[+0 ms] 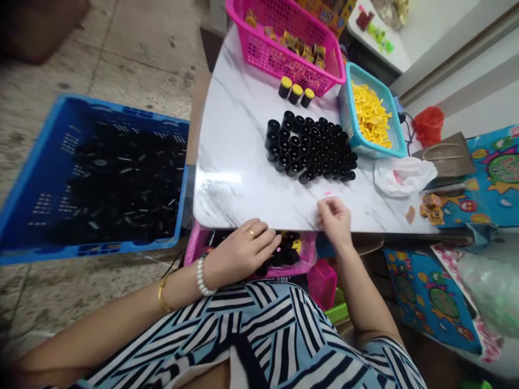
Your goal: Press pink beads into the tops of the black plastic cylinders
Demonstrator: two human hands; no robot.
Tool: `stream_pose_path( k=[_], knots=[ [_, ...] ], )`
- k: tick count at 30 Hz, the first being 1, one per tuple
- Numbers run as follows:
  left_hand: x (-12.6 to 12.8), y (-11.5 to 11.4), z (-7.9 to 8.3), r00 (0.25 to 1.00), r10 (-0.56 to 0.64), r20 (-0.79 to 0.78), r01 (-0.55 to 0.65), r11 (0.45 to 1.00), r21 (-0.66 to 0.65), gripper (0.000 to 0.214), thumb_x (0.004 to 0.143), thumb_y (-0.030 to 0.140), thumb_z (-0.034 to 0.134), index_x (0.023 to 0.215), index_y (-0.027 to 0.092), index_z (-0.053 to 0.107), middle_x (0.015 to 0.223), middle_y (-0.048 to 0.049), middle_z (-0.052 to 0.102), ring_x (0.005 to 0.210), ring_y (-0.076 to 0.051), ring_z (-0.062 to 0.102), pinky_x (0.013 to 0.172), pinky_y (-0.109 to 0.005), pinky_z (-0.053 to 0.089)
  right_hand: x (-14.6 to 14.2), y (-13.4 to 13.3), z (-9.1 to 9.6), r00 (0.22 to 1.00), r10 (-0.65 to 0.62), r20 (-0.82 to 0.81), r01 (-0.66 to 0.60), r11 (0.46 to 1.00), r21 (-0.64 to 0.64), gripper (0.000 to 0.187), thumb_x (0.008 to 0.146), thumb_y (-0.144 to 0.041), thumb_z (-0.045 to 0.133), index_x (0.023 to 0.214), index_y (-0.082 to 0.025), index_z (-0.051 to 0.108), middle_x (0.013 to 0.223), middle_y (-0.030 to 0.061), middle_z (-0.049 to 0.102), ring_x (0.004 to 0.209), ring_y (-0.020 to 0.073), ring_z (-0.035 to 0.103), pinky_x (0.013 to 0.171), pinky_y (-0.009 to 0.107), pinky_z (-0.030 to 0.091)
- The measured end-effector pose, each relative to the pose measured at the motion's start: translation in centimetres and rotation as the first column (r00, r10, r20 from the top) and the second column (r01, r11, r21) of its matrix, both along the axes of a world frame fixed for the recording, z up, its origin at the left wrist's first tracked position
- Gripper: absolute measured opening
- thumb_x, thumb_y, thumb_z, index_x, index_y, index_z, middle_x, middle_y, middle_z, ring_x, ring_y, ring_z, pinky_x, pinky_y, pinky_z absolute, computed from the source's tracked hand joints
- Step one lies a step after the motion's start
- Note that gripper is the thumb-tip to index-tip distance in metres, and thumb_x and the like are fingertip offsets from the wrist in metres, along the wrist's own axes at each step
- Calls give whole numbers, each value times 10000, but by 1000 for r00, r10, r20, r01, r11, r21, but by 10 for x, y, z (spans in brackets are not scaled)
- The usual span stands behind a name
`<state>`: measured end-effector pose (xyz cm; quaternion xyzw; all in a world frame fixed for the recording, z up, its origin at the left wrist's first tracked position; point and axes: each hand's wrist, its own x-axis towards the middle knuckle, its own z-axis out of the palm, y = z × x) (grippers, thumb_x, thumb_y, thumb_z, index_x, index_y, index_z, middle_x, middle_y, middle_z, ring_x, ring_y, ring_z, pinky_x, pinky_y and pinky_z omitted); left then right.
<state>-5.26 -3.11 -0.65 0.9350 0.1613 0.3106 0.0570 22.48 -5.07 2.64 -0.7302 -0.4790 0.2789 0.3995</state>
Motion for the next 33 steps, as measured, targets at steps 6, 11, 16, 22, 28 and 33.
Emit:
stream_pose_path(
  k=[6, 11, 16, 22, 28, 33],
  knots=[
    [-3, -10, 3, 995, 42, -91, -45, 999, -27, 294, 987, 391, 617, 845, 134, 611, 901, -87, 568, 888, -251, 533, 820, -424, 521, 59, 24, -8, 903, -61, 424, 9, 992, 125, 259, 833, -346, 741, 1061, -225, 758, 959, 30, 675, 651, 123, 550, 747, 326, 516],
    [4, -2, 5, 992, -8, -127, 12, 1000, 24, 439, 940, 522, 654, 1017, 90, 662, 978, -126, 585, 901, -267, 543, 833, -445, 544, 55, 27, -16, 782, 24, 623, -126, 985, 119, 146, 913, -266, 633, 968, -221, 760, 918, 29, 681, 673, 135, 561, 752, 327, 494],
    [7, 12, 6, 993, -108, -44, 101, 985, -142, 651, 931, 533, 672, 1400, 101, 541, 1043, -131, 589, 943, -260, 563, 855, -451, 582, 40, 19, -5, 876, 24, 481, -80, 992, 97, 41, 867, -230, 668, 852, -207, 698, 798, 6, 662, 670, 138, 566, 694, 309, 486],
    [28, 44, 8, 974, 207, 87, -160, 913, -374, 565, 979, 45, 445, 1532, 126, 366, 1293, -182, 533, 1146, -229, 599, 926, -372, 613, -21, 27, 10, 969, 67, -239, -44, 994, 102, 146, 854, -311, 760, 891, -216, 655, 855, 4, 730, 568, 110, 627, 488, 239, 487],
    [31, 44, 12, 904, 406, 135, -268, 783, -561, 451, 959, 130, 601, 1395, 83, 496, 1380, -212, 486, 1310, -284, 527, 1081, -457, 561, -59, 39, 12, 899, 159, -408, -225, 967, -120, 153, 865, -325, 769, 910, -197, 697, 642, -24, 691, 503, 100, 617, 543, 236, 535],
    [26, 37, 12, 909, 408, 78, -310, 792, -526, 488, 984, 213, 620, 1442, 95, 503, 1127, -130, 626, 1072, -238, 603, 969, -427, 590, -69, 40, 28, 930, 182, -318, -237, 961, -142, 123, 828, -326, 811, 866, -222, 757, 621, -33, 646, 479, 86, 523, 449, 216, 442]
  ],
)
